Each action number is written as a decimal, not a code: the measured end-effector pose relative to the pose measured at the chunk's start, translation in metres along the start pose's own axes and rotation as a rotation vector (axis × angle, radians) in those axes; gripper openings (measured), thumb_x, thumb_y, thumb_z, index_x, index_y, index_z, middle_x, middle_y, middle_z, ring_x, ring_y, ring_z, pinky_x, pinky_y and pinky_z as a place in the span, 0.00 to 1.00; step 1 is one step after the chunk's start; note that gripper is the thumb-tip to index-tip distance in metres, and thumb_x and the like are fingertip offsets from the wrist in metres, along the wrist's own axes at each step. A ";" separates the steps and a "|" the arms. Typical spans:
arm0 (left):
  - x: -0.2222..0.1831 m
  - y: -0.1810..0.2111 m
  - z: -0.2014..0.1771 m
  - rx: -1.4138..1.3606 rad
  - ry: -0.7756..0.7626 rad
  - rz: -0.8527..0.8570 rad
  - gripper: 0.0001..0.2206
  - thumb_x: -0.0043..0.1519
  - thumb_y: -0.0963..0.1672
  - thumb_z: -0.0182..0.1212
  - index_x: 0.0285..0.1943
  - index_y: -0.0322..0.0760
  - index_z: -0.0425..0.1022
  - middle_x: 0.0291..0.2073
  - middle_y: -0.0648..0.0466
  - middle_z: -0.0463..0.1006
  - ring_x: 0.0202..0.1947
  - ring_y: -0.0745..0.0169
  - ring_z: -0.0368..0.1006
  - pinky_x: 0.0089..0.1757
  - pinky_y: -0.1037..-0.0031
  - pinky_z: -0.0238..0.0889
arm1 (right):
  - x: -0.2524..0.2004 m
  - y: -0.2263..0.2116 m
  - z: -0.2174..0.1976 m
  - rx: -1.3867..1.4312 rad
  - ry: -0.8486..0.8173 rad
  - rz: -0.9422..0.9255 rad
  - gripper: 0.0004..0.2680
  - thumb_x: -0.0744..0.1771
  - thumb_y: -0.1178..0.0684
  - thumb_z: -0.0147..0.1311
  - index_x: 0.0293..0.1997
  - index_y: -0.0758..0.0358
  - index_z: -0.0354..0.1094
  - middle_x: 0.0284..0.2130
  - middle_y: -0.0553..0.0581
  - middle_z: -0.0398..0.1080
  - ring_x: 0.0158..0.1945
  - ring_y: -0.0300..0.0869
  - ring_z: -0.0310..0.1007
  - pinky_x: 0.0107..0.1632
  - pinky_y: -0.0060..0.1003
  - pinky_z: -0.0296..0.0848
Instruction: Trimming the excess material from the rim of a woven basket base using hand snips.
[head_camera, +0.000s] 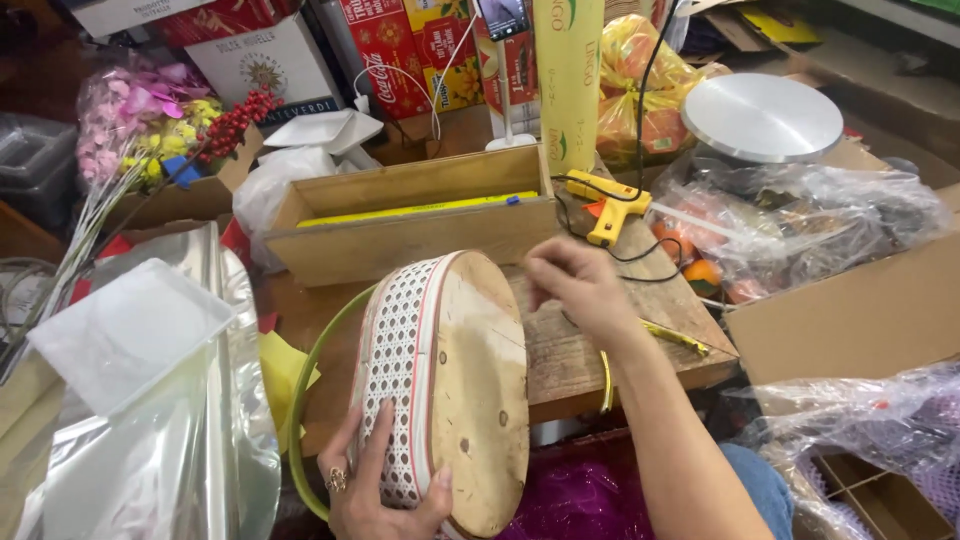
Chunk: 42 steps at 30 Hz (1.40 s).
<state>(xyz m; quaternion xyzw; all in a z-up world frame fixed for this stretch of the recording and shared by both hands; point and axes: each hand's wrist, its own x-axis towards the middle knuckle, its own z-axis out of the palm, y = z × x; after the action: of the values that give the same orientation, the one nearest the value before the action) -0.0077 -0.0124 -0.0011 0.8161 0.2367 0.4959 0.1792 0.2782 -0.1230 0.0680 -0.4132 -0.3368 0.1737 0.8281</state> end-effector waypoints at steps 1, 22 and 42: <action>-0.001 0.001 -0.002 0.008 -0.025 -0.026 0.40 0.38 0.52 0.73 0.67 0.51 0.76 0.65 0.50 0.70 0.62 0.54 0.76 0.57 0.61 0.75 | 0.002 -0.010 0.016 -0.342 0.044 0.254 0.04 0.70 0.56 0.55 0.44 0.65 0.71 0.29 0.56 0.72 0.28 0.41 0.71 0.35 0.32 0.75; -0.008 0.030 0.012 0.076 0.002 -0.014 0.42 0.32 0.53 0.75 0.65 0.56 0.78 0.65 0.50 0.73 0.60 0.54 0.78 0.53 0.63 0.78 | -0.017 0.062 0.029 -0.543 0.448 0.205 0.10 0.72 0.46 0.48 0.42 0.60 0.70 0.31 0.51 0.71 0.35 0.37 0.69 0.40 0.32 0.68; 0.008 0.025 0.010 0.195 -0.269 -0.290 0.45 0.34 0.58 0.78 0.69 0.72 0.71 0.79 0.51 0.58 0.72 0.48 0.64 0.45 0.42 0.75 | -0.096 0.045 -0.109 -1.222 0.220 0.986 0.11 0.65 0.46 0.61 0.40 0.62 0.71 0.31 0.56 0.75 0.30 0.43 0.72 0.29 0.38 0.68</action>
<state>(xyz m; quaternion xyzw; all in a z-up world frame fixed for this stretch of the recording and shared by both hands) 0.0095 -0.0292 0.0129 0.8458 0.3722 0.3262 0.1991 0.2854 -0.2127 -0.0548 -0.9110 -0.0668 0.2630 0.3107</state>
